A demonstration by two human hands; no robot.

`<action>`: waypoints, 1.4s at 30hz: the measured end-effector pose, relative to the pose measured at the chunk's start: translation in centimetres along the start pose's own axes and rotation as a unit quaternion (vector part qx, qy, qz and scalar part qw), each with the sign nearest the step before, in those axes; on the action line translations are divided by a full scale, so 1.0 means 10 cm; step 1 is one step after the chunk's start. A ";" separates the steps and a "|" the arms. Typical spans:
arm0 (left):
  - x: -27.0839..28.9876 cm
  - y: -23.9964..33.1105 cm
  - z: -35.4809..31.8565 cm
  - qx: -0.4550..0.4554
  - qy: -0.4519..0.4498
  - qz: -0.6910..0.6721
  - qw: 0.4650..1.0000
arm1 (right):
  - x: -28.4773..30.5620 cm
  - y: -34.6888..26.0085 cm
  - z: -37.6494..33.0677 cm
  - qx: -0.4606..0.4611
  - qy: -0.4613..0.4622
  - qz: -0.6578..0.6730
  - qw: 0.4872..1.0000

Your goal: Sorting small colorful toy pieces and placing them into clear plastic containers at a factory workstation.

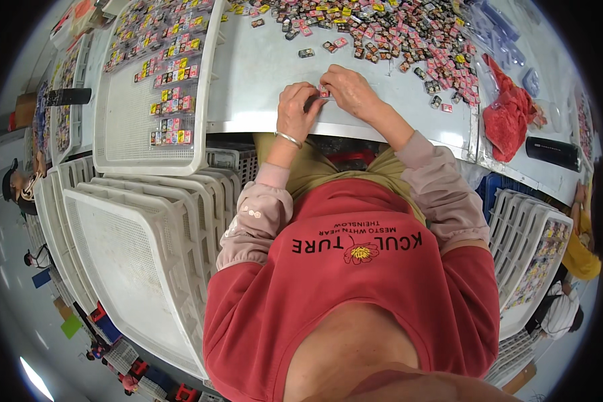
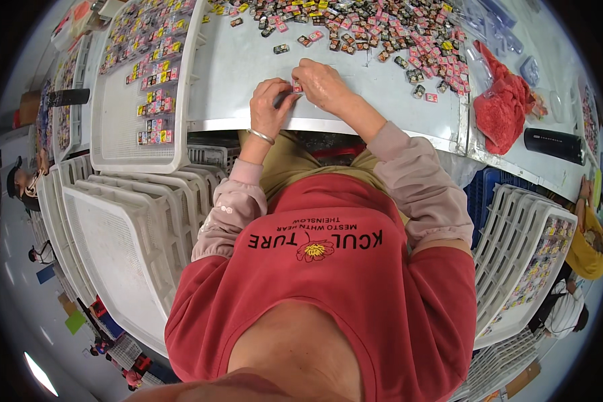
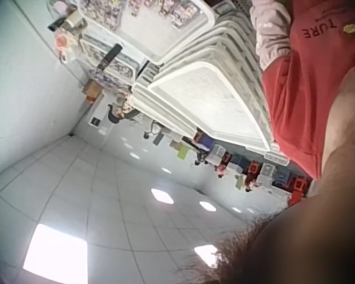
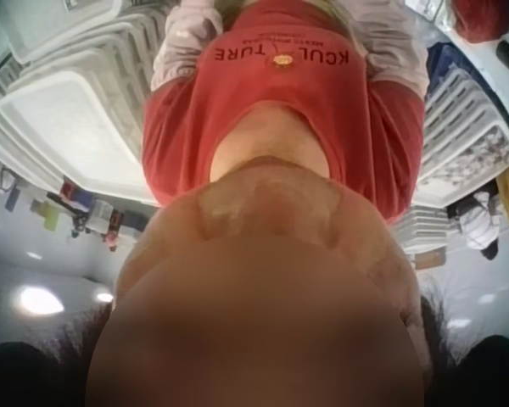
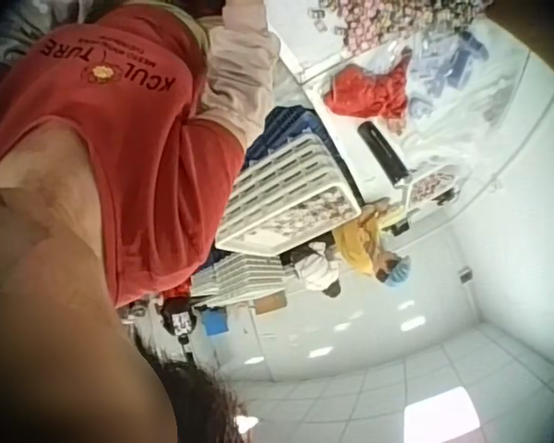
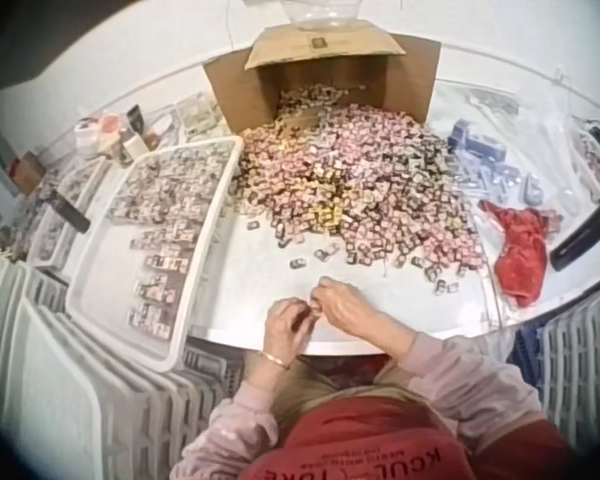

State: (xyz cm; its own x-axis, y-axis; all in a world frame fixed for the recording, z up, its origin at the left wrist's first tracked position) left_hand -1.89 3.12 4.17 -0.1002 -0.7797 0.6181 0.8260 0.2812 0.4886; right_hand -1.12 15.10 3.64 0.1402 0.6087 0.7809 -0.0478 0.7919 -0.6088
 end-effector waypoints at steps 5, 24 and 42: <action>0.01 0.01 0.02 0.015 0.010 -0.003 1.000 | -0.09 -0.20 -0.07 0.056 0.029 -0.147 0.987; -0.03 0.11 0.02 -0.072 -0.037 0.034 0.996 | -0.04 -0.26 -0.33 -0.018 0.159 -0.102 0.982; 0.00 -0.12 -0.06 0.069 0.006 -0.079 0.994 | 0.20 -0.16 -0.22 -0.022 0.137 -0.040 0.989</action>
State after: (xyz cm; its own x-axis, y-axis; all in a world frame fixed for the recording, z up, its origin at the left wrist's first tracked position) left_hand -2.55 2.41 3.24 -0.2146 -0.8269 0.5197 0.7167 0.2282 0.6590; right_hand 1.43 14.96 5.85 0.4058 0.5034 0.7628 0.0160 0.8306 -0.5567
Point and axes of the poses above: each hand's wrist, its own z-axis towards the middle knuckle, its own x-axis out of the back of the hand, y = z × x, the point moved 8 cm from there along z, towards the middle knuckle, and after that the axes turned 12 degrees about -x, right-handed, at the moved point
